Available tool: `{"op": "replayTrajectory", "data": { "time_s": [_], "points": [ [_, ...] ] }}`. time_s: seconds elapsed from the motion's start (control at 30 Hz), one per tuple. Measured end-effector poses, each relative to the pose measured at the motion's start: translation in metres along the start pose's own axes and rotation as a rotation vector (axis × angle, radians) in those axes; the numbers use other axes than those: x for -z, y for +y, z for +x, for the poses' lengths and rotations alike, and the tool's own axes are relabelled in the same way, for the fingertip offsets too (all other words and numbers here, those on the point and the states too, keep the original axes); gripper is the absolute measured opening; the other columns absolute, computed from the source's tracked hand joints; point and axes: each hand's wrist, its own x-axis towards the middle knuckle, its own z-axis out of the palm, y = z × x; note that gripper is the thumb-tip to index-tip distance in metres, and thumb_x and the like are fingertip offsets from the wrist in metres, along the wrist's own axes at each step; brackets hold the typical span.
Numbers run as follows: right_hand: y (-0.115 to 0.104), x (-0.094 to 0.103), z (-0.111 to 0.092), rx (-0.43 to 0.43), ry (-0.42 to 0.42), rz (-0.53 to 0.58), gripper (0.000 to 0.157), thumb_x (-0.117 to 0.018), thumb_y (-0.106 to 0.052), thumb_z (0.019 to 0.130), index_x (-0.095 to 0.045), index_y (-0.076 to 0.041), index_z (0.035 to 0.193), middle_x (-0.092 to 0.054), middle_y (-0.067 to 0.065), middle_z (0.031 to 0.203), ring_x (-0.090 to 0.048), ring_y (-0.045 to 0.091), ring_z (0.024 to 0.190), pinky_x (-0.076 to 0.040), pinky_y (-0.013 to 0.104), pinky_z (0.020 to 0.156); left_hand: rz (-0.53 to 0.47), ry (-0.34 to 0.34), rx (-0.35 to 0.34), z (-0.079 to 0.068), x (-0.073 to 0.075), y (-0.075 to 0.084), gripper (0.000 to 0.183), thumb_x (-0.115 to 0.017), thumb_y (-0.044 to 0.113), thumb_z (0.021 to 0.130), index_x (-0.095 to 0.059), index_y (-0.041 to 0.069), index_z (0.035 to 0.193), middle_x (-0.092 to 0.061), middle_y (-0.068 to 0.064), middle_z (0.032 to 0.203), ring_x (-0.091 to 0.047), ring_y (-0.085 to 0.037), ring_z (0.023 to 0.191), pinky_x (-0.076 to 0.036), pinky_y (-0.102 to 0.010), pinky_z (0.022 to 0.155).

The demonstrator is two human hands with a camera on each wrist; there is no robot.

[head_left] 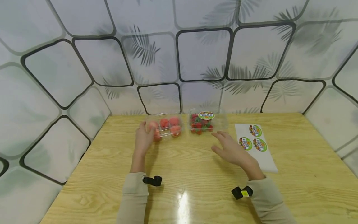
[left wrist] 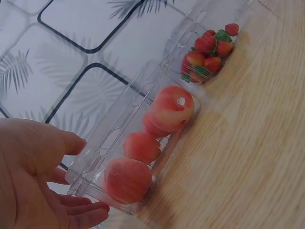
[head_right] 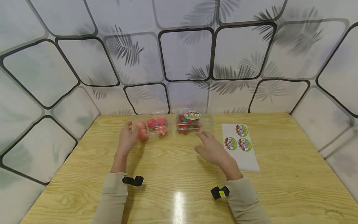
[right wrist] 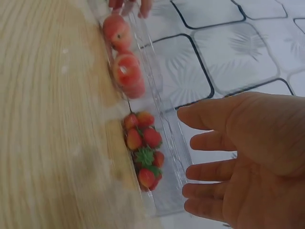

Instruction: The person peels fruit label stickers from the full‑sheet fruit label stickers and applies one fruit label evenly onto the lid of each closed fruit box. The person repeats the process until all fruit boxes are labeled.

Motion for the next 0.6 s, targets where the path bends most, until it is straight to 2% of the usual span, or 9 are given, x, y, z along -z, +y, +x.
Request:
{"op": "replayTrajectory", "data": {
  "time_s": [0.13, 0.33, 0.47, 0.6],
  "points": [
    [-0.009, -0.012, 0.004, 0.049, -0.026, 0.055, 0.057, -0.056, -0.022, 0.102, -0.036, 0.003, 0.149, -0.032, 0.030, 0.152, -0.033, 0.049, 0.139, -0.034, 0.062, 0.107, -0.019, -0.027, 0.007, 0.001, 0.002, -0.002, 0.065, -0.054, 0.026, 0.100, -0.031, -0.011, 0.148, -0.040, -0.038, 0.143, -0.037, -0.048, 0.136, -0.029, -0.055, 0.113],
    [-0.024, -0.032, 0.017, 0.114, -0.083, 0.192, 0.066, -0.058, -0.022, 0.101, -0.027, 0.002, 0.154, -0.031, 0.026, 0.155, -0.035, 0.045, 0.139, -0.035, 0.060, 0.107, -0.012, -0.062, 0.019, 0.003, 0.001, -0.004, 0.064, -0.052, 0.028, 0.102, -0.032, -0.013, 0.146, -0.045, -0.037, 0.140, -0.043, -0.047, 0.133, -0.035, -0.054, 0.110],
    [-0.034, -0.042, 0.035, 0.087, -0.125, 0.330, 0.071, -0.056, -0.024, 0.102, -0.017, -0.003, 0.158, -0.021, 0.022, 0.161, -0.035, 0.044, 0.140, -0.036, 0.058, 0.108, -0.021, -0.061, 0.016, 0.003, 0.002, -0.005, 0.063, -0.053, 0.027, 0.102, -0.033, -0.013, 0.146, -0.045, -0.037, 0.140, -0.044, -0.047, 0.132, -0.035, -0.054, 0.110],
    [-0.043, -0.048, 0.056, 0.015, -0.109, 0.437, 0.074, -0.054, -0.025, 0.102, -0.011, -0.005, 0.159, -0.012, 0.018, 0.164, -0.033, 0.042, 0.142, -0.034, 0.056, 0.111, -0.024, -0.059, 0.005, 0.001, 0.005, -0.007, 0.063, -0.054, 0.027, 0.101, -0.034, -0.013, 0.146, -0.045, -0.038, 0.140, -0.044, -0.048, 0.131, -0.035, -0.054, 0.110]
  ]
}}
